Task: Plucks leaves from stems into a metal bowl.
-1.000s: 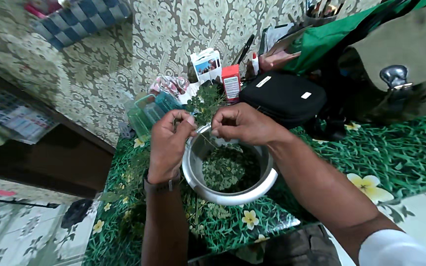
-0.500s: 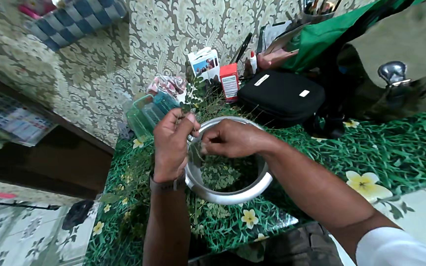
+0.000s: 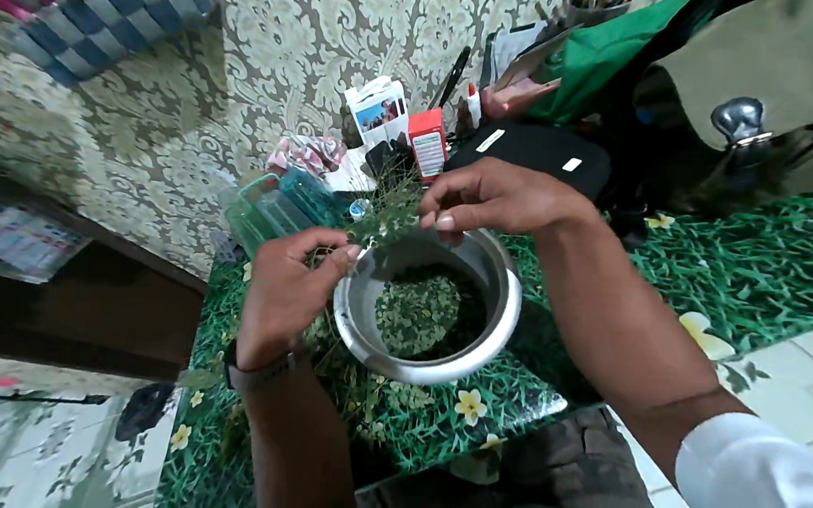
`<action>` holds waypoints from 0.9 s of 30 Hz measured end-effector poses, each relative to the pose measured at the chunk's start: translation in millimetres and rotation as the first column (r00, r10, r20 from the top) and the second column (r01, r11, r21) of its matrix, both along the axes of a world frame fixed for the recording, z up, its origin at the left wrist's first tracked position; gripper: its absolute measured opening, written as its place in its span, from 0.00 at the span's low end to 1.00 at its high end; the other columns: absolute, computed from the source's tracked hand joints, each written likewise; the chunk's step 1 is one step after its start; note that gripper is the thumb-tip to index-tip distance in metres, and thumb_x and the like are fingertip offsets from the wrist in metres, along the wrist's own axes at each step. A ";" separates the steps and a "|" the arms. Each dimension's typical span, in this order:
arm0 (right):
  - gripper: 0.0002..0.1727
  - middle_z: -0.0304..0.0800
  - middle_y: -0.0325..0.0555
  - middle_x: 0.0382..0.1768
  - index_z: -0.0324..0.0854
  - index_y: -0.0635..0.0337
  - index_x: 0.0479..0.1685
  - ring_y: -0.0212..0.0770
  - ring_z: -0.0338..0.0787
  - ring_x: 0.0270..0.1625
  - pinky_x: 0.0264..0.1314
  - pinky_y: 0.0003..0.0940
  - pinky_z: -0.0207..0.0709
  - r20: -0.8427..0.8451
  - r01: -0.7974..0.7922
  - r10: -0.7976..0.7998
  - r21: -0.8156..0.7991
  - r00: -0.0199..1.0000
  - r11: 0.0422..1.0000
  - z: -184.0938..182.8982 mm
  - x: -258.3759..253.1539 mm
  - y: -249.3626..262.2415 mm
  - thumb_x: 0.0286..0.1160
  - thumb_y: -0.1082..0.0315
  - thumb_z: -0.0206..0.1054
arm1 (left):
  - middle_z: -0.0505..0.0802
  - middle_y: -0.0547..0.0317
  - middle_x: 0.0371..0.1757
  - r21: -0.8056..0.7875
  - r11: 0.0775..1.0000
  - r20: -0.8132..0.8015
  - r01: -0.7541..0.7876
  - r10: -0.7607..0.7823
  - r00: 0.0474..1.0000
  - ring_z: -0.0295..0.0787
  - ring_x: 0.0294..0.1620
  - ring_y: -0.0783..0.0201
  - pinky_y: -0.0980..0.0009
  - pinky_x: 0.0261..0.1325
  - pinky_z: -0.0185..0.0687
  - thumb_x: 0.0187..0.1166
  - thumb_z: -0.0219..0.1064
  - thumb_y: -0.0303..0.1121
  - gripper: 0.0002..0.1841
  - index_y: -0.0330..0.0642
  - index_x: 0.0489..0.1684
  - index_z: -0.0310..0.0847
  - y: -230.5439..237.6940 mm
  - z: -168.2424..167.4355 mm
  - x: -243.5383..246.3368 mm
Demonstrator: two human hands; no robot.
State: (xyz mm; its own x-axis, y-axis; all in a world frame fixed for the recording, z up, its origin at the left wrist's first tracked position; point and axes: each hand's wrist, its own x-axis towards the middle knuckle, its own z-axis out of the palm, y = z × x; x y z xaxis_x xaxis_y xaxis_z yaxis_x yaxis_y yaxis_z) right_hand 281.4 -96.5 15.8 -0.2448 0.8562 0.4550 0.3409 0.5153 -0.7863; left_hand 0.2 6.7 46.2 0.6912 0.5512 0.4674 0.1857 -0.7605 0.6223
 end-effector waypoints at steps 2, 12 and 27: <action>0.10 0.90 0.37 0.33 0.86 0.64 0.47 0.26 0.87 0.32 0.37 0.24 0.85 -0.036 -0.040 0.040 0.005 0.999 0.999 -0.9 -2.7 2.4 0.79 0.67 0.65 | 0.93 0.75 0.35 0.072 0.997 0.013 -0.007 0.006 1.000 0.85 0.31 0.85 0.85 0.34 0.82 0.74 0.72 0.31 0.03 0.48 0.38 0.91 1.5 1.7 -4.6; 0.07 0.86 0.36 0.29 0.85 0.64 0.36 0.24 0.83 0.26 0.29 0.21 0.81 -0.135 -0.027 0.038 0.078 0.990 0.997 -4.9 -22.4 12.9 0.79 0.74 0.63 | 0.94 0.75 0.39 0.165 0.983 -0.016 0.074 -0.073 0.997 0.88 0.40 0.86 0.85 0.45 0.86 0.75 0.71 0.33 0.03 0.46 0.37 0.91 5.9 3.9 -13.6; 0.05 0.77 0.31 0.20 0.81 0.61 0.31 0.20 0.73 0.19 0.22 0.17 0.69 -0.108 0.031 -0.024 0.065 0.994 0.997 -1.8 -29.9 11.8 0.76 0.74 0.65 | 0.94 0.77 0.38 0.148 0.988 0.016 0.033 -0.036 0.999 0.88 0.38 0.85 0.84 0.42 0.87 0.74 0.71 0.32 0.03 0.47 0.36 0.90 7.3 5.2 -21.1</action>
